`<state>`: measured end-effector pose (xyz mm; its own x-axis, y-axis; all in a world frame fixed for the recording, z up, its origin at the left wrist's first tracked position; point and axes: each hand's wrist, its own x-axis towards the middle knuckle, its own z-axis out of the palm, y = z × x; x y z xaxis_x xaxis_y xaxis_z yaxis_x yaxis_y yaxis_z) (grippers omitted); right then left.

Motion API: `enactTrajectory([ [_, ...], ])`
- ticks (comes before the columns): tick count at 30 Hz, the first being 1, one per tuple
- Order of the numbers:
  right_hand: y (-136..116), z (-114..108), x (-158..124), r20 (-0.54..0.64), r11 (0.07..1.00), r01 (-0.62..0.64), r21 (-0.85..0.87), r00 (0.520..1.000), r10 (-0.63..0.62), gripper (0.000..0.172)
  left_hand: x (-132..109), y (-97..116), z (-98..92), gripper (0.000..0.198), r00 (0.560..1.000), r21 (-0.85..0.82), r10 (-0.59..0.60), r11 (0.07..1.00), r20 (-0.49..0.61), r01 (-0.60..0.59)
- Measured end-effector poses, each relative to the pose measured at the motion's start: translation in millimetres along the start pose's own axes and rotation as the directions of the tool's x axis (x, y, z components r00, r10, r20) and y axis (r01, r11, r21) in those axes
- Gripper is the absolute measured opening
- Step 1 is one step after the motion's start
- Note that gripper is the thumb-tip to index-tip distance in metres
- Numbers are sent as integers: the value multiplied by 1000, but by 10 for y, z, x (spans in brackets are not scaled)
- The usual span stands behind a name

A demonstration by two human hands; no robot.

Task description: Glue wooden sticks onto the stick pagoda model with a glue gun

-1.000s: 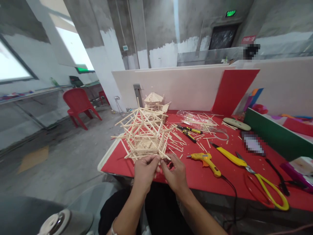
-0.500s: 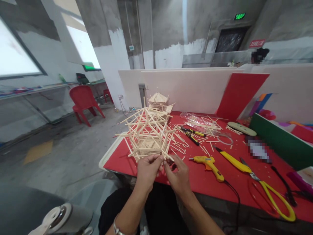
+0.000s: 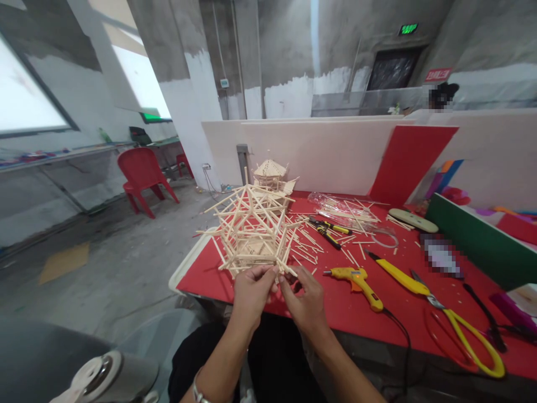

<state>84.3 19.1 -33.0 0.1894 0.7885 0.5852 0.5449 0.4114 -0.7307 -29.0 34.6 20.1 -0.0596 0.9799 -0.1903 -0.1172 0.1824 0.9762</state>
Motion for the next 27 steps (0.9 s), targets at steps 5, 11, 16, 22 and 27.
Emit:
enactTrajectory([
  [5,-19,-41,-5,-23,1000,-8,2,1000,8,16,-17,-75,-54,21,984,103,174,980,-37,-169],
  [11,-36,-45,-15,-32,998,-15,56,999,17,24,-45,-150,-72,20,946,181,325,932,-22,-316],
  [16,-29,-29,-3,-6,994,-15,105,1000,15,27,-37,-150,-71,21,948,198,319,929,-7,-312],
  [22,-26,-15,-3,-11,992,-5,126,1000,7,25,-25,-167,-77,20,951,168,308,938,2,-304],
  [27,-21,-19,-4,-3,992,-6,125,1000,7,24,-30,-161,-72,20,959,159,284,947,-9,-279],
])
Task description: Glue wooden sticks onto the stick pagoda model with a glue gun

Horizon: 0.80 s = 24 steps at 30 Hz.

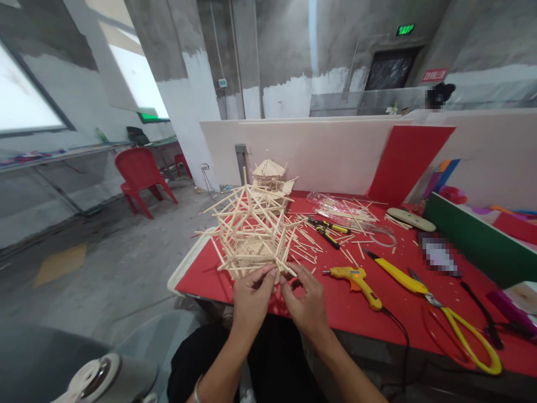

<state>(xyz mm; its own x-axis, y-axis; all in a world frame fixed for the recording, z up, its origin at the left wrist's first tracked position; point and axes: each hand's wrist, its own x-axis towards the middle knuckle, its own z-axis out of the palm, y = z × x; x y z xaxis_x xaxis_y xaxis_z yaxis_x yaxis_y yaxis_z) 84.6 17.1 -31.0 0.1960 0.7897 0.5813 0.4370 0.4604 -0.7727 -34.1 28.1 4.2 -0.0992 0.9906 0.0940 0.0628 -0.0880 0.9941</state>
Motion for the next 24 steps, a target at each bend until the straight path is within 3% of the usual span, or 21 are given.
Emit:
enactTrajectory([
  [18,62,38,-17,-17,1000,1,-15,1000,-1,26,-12,75,0,25,1000,3,-28,1000,10,28],
  [24,25,-24,-21,-6,1000,-20,-9,1000,20,26,-39,71,-59,24,995,30,45,999,-84,-42],
])
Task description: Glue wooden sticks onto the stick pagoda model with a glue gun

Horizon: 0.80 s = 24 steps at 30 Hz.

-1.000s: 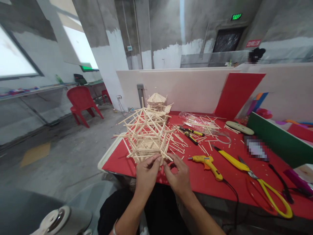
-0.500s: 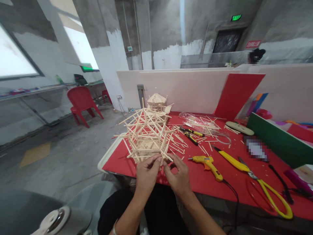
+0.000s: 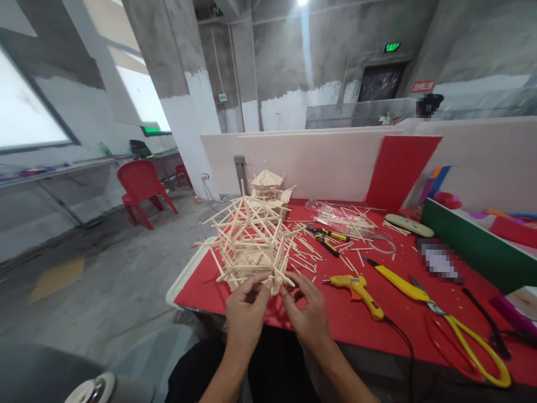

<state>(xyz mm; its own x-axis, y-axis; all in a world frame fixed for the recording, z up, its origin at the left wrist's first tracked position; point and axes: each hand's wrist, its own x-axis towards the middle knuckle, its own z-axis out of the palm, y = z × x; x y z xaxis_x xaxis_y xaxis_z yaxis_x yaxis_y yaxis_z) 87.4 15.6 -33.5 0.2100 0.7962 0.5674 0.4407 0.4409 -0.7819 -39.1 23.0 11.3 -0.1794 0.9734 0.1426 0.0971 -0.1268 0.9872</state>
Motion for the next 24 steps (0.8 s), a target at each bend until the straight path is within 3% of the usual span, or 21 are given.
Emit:
enactTrajectory([
  [6,7,-96,-28,-14,1000,3,30,1000,-3,28,-69,34,-24,19,990,46,137,990,-26,-135],
  [16,17,-323,-68,-71,997,-18,73,997,24,27,-309,224,146,24,981,43,196,980,-10,-195],
  [21,76,-435,-157,-70,997,-44,69,996,49,27,-647,161,306,22,980,89,147,983,136,-160],
  [24,148,-503,-218,-69,994,-102,45,992,105,25,-729,51,438,21,976,117,79,988,202,-104],
])
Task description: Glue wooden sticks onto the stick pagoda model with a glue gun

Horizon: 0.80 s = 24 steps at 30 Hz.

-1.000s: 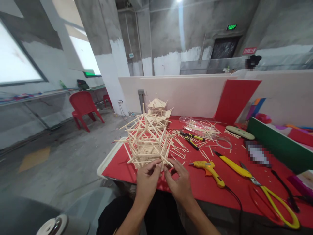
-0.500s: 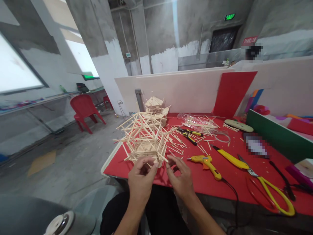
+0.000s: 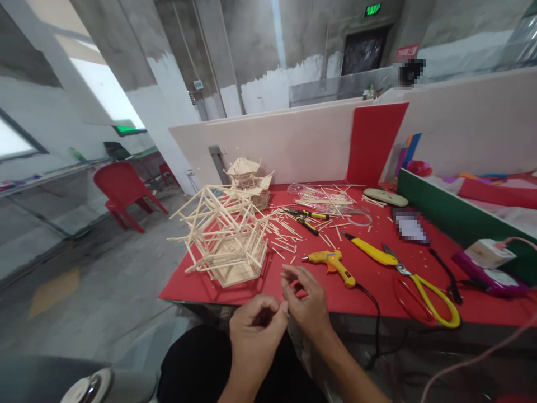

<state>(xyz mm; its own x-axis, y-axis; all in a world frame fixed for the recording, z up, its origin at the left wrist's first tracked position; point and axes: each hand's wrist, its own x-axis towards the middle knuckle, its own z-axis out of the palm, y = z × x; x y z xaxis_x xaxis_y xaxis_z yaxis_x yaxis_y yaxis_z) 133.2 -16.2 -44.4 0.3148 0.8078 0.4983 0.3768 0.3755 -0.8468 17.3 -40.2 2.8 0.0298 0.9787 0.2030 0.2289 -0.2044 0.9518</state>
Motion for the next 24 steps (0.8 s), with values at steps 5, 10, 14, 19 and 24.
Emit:
enactTrajectory([
  [5,150,-208,104,43,993,-65,-96,997,69,25,150,-214,199,18,993,-86,-115,989,28,117],
  [10,233,-412,345,127,979,-47,-198,989,74,18,337,-377,376,18,976,-221,-189,953,105,208],
  [14,219,-436,410,285,989,-85,-122,951,117,17,469,-425,487,13,948,-342,-256,887,191,309],
  [19,234,-400,441,228,995,-22,-99,973,44,18,557,-479,509,20,907,-477,-337,772,253,420],
  [24,263,-359,496,391,984,-12,-175,917,80,24,585,-541,433,10,882,-605,-337,642,329,471],
])
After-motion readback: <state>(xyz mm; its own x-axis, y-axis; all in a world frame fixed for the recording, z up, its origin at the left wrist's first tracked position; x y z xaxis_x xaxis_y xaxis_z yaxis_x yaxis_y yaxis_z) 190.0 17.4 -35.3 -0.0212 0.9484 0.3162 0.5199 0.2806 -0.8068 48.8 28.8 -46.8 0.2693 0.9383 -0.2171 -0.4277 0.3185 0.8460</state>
